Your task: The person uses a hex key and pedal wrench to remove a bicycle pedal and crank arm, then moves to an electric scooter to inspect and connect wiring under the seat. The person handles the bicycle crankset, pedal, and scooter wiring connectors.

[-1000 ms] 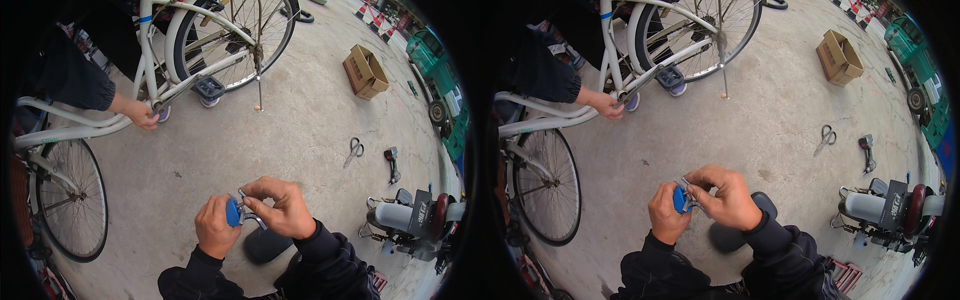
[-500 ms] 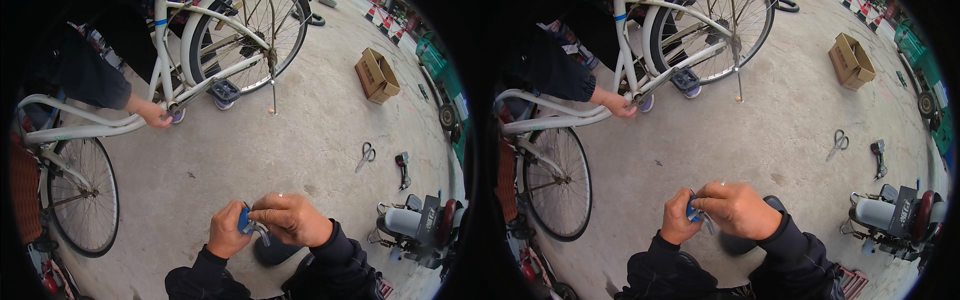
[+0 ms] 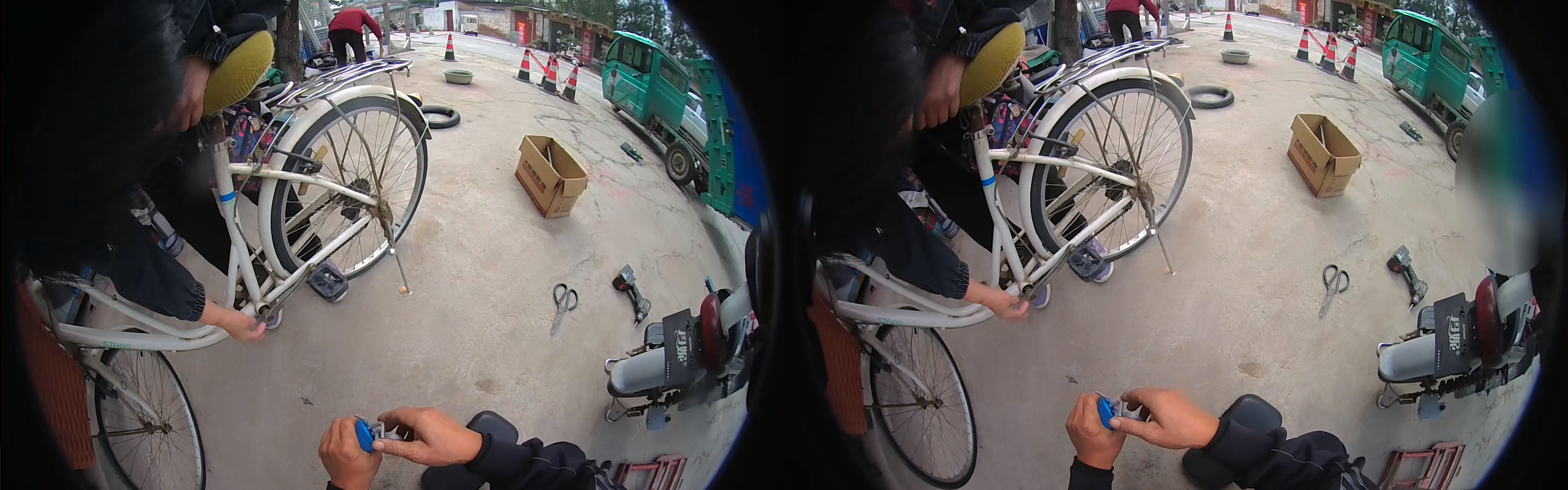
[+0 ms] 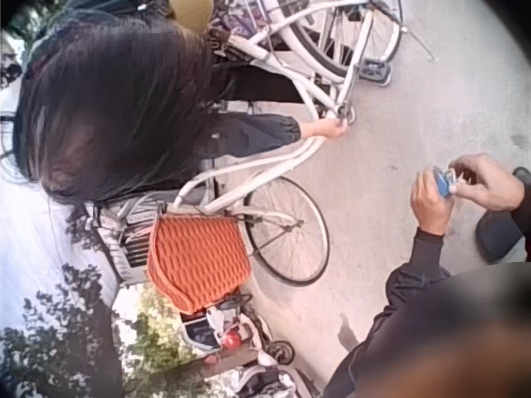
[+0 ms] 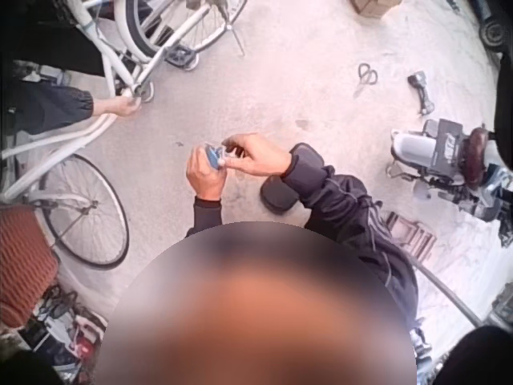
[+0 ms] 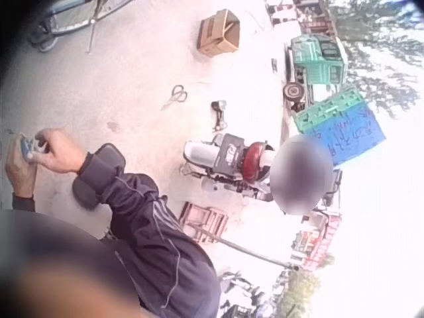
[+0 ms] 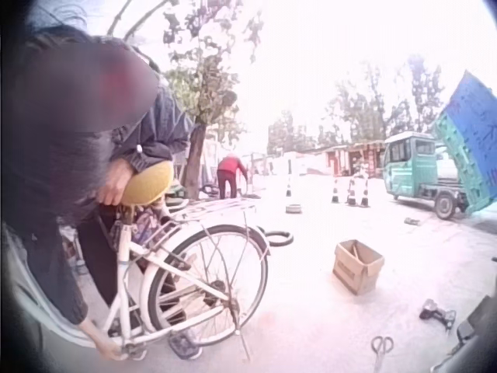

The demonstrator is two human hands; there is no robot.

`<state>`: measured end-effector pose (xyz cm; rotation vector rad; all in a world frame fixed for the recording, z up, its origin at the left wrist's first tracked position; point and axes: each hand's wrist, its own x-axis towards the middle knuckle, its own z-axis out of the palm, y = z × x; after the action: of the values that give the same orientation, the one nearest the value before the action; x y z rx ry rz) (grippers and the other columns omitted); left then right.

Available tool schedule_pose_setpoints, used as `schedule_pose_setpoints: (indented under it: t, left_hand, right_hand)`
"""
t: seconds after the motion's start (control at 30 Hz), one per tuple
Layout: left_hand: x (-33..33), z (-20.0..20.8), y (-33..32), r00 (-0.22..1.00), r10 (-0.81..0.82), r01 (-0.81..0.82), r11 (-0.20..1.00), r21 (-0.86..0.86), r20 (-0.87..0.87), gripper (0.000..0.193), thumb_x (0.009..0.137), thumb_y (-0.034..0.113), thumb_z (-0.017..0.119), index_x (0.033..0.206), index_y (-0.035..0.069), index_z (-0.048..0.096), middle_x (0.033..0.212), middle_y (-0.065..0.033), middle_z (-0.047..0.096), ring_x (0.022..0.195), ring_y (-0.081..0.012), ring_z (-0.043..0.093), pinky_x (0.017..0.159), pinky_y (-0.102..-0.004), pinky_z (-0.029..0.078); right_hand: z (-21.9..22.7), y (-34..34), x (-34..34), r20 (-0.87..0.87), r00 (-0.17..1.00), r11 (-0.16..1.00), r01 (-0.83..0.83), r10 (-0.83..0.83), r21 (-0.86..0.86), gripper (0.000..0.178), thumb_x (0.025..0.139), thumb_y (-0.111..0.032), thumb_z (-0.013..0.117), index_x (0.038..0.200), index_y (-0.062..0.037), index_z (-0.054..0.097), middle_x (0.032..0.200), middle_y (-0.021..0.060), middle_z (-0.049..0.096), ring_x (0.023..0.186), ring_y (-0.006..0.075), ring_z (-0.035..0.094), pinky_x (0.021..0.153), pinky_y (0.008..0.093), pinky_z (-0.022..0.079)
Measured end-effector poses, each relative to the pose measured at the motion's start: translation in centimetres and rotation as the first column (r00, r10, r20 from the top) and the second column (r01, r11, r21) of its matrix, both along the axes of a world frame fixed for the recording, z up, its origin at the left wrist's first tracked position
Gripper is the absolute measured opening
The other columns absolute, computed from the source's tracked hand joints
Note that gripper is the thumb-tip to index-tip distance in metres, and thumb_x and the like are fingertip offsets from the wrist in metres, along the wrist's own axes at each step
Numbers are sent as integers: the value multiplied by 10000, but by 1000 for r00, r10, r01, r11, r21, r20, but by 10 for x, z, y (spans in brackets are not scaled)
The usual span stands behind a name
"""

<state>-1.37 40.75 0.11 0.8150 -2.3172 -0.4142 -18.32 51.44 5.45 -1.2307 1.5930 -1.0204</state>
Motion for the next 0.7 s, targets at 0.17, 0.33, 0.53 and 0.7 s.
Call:
schedule_pose_setpoints:
  t: [0.17,0.33,0.53,0.7]
  left_hand:
    - [-2,-12,0,998,39,-34,993,-113,42,343,850,299,721,953,7,575,845,-177,568,761,-435,600,658,-523,456]
    - [-1,-19,5,999,11,-7,993,-119,33,277,837,224,704,926,8,556,833,-179,561,755,-442,593,643,-527,450]
    - [0,-37,18,995,-27,21,997,68,91,226,858,174,680,939,6,552,842,-186,579,787,-458,617,649,-522,464]
    - [-3,-52,23,989,-113,116,993,-26,90,260,919,266,692,1005,30,625,882,-203,655,813,-460,636,672,-543,505]
  right_hand:
    - [-4,3,4,113,994,998,17,-9,-68,571,1032,-500,689,1147,59,708,852,185,724,720,263,663,652,389,505]
    - [-7,9,17,-187,980,989,47,-73,-137,449,1028,-408,646,1025,40,669,840,255,701,794,490,664,681,536,517]
    - [-28,16,26,-360,931,996,30,-57,-80,409,1031,-334,603,951,67,608,819,270,680,791,499,669,707,557,536]
    - [-54,12,28,-321,943,996,79,-85,-32,381,1003,-303,600,946,73,619,852,290,694,811,495,684,723,558,548]
